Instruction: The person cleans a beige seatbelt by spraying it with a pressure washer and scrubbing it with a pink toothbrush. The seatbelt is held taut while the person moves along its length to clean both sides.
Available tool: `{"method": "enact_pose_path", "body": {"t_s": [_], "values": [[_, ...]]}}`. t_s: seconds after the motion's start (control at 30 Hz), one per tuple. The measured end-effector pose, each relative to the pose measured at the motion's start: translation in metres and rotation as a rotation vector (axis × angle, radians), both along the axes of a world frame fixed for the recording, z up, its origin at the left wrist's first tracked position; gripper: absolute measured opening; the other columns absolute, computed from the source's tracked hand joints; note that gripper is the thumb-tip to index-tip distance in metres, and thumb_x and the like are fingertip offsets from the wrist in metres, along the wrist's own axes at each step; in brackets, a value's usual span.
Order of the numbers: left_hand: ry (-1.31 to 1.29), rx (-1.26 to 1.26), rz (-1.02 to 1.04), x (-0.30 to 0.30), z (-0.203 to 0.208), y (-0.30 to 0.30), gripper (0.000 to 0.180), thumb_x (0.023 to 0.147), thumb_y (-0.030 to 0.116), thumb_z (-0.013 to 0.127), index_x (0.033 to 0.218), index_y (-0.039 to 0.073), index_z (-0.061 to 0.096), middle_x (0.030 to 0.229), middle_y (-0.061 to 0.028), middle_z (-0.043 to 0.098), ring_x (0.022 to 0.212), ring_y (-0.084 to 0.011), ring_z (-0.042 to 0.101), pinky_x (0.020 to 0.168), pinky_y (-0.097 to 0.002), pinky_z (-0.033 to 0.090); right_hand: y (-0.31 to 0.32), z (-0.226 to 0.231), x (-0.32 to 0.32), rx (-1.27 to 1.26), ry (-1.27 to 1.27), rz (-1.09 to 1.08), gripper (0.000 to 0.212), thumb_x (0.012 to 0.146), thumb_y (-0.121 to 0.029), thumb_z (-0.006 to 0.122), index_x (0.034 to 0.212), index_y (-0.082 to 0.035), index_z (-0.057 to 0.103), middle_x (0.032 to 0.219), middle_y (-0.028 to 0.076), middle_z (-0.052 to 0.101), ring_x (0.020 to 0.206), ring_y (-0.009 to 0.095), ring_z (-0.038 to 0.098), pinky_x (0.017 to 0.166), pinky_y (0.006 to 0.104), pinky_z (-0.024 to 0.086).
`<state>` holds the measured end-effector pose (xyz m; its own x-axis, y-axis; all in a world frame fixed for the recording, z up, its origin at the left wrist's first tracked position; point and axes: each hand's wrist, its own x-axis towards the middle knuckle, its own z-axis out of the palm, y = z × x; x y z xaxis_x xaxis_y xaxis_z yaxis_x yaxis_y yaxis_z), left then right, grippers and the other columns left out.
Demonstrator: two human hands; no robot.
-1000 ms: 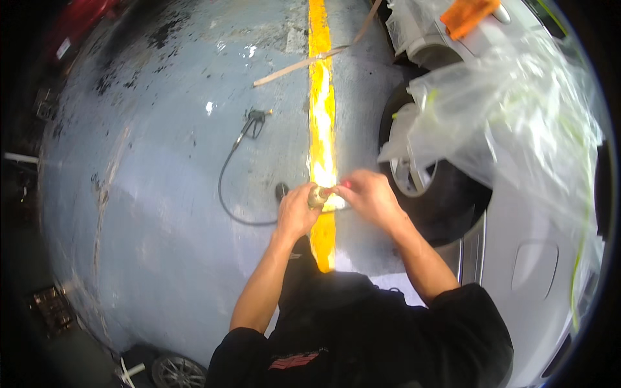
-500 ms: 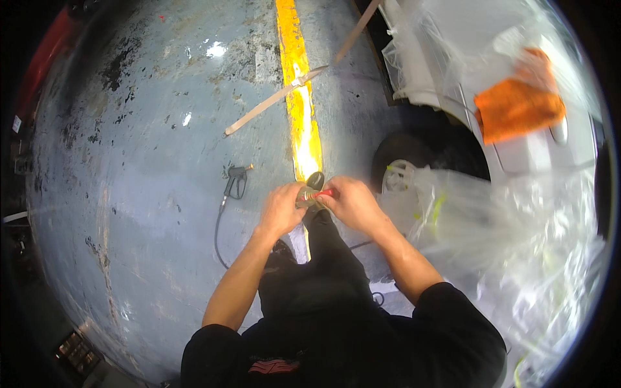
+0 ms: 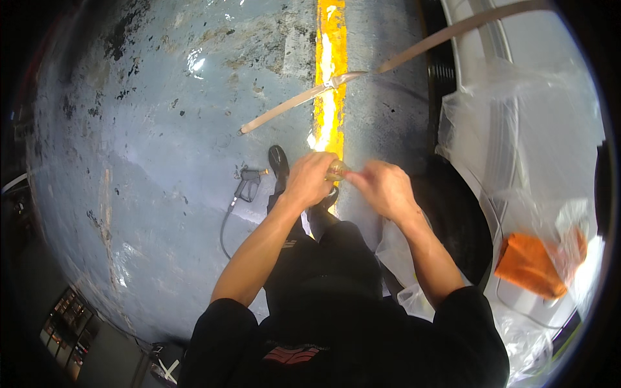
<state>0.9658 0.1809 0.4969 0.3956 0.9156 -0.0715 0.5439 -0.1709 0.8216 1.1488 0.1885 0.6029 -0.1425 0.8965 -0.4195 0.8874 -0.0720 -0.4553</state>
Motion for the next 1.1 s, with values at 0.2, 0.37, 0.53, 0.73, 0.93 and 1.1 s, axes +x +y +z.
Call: {"method": "enact_pose_path", "body": {"t_s": [0.2,0.37,0.53,0.73,0.93,1.1], "values": [[-0.07,0.0,-0.061,0.001,-0.105,0.114,0.033,0.076,0.004,0.069,0.108,0.005,0.062,0.104,-0.0164,0.066,0.101,-0.0374,0.061,0.086,-0.0458,0.049,0.094,-0.1,-0.013,-0.014,-0.074,-0.112,0.028,0.086,-0.029,0.072,0.084,-0.003,0.063,0.079,0.017,0.064,0.075,0.038,0.065,0.066,0.0467,0.051],[0.072,-0.011,-0.101,-0.003,-0.247,0.201,0.038,0.076,0.004,0.069,0.113,0.005,0.061,0.113,-0.0175,0.065,0.109,-0.0379,0.06,0.093,-0.0445,0.048,0.176,-0.231,-0.02,0.07,-0.003,-0.169,0.033,0.086,-0.036,0.069,0.085,-0.004,0.065,0.086,0.018,0.068,0.08,0.038,0.066,0.071,0.0472,0.052],[0.136,0.043,-0.136,-0.009,-0.371,0.291,0.043,0.076,0.005,0.067,0.119,0.005,0.06,0.119,-0.0195,0.063,0.115,-0.0381,0.056,0.098,-0.0448,0.046,0.246,-0.404,-0.024,0.375,0.194,-0.21,0.03,0.085,-0.032,0.071,0.082,-0.003,0.065,0.083,0.02,0.067,0.079,0.039,0.066,0.07,0.047,0.052],[0.228,0.083,-0.113,-0.009,-0.486,0.365,0.039,0.079,0.012,0.068,0.118,0.006,0.062,0.119,-0.0202,0.063,0.114,-0.0385,0.057,0.096,-0.0461,0.046,0.316,-0.54,-0.027,0.529,0.273,-0.129,0.018,0.086,-0.02,0.061,0.088,-0.002,0.059,0.082,0.021,0.065,0.082,0.042,0.064,0.072,0.0505,0.05],[0.144,0.127,-0.021,-0.027,-0.55,0.372,0.036,0.08,0.011,0.067,0.114,0.004,0.062,0.113,-0.0197,0.064,0.105,-0.0405,0.059,0.091,-0.0453,0.048,0.337,-0.559,-0.055,0.17,0.095,-0.177,0.013,0.082,-0.013,0.061,0.088,-0.002,0.06,0.088,0.022,0.064,0.087,0.042,0.062,0.076,0.0502,0.05],[0.018,0.099,-0.005,-0.044,-0.589,0.366,0.033,0.08,0.009,0.066,0.112,0.001,0.061,0.109,-0.0198,0.064,0.101,-0.0415,0.06,0.087,-0.044,0.047,0.325,-0.611,-0.083,0.59,0.149,-0.078,0.014,0.081,-0.015,0.06,0.087,-0.003,0.061,0.082,0.022,0.066,0.078,0.04,0.064,0.071,0.0508,0.051]]}}
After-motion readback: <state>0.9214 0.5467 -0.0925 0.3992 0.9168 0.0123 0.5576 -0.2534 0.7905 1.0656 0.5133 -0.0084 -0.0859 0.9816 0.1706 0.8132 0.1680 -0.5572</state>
